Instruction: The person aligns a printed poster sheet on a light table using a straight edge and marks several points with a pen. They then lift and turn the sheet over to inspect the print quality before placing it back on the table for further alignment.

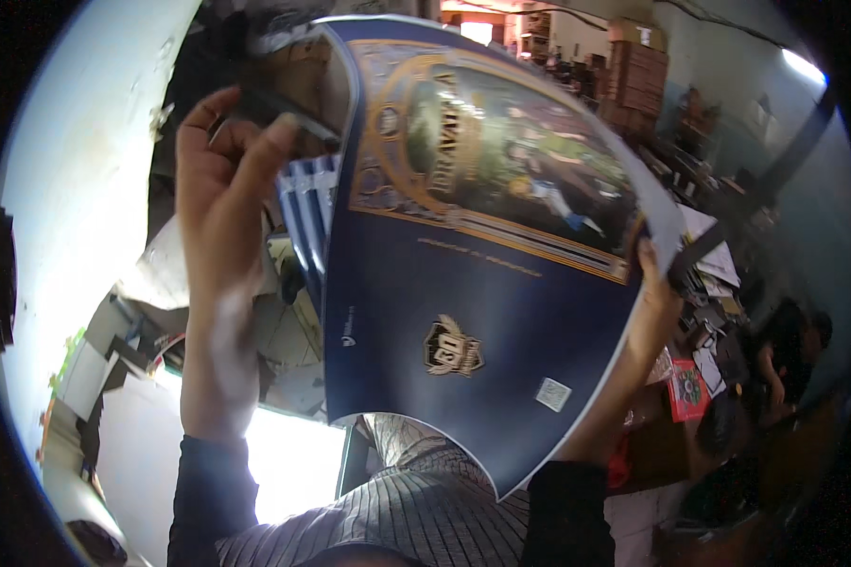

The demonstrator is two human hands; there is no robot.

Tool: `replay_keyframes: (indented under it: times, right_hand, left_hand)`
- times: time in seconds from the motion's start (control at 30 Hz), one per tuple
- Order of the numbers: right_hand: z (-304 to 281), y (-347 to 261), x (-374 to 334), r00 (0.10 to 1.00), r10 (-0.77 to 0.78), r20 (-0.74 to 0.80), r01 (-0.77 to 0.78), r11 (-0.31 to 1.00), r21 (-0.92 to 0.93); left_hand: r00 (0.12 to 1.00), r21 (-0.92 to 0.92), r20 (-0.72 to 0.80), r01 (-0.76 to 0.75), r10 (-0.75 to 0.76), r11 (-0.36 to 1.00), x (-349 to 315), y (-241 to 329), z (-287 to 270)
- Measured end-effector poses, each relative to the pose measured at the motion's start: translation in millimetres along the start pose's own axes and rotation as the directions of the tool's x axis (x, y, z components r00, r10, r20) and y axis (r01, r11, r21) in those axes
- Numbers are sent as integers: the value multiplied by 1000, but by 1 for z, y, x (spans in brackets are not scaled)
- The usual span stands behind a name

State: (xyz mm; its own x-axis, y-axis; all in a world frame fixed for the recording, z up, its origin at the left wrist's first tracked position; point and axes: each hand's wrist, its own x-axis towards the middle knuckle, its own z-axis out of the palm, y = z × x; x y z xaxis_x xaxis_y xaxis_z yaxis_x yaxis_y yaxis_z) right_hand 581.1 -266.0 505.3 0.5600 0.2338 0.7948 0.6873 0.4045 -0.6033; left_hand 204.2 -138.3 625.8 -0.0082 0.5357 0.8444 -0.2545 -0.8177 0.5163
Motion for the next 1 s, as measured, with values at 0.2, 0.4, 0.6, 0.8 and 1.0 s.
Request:
replay_keyframes:
  times: [0.2,0.4,0.6,0.8,1.0]
  right_hand:
    - [16,-55,-10,872,478,103,-471,763,443]
    - [45,-49,-3,825,549,136,-537,684,493]
    - [29,-55,-5,935,355,-16,-337,899,279]
    - [27,-69,0,934,353,-48,-310,874,374]
    - [32,-80,-3,974,203,-100,-151,913,380]
  left_hand:
    - [869,-385,478,335,-125,860,-76,94,-10]
    - [910,-356,380,307,-163,883,-86,41,-71]
    - [869,125,196,438,-455,890,-101,-80,-55]
    - [657,-83,313,738,-686,669,-95,-128,-58]
    - [595,-289,293,801,-749,524,-100,-149,-38]
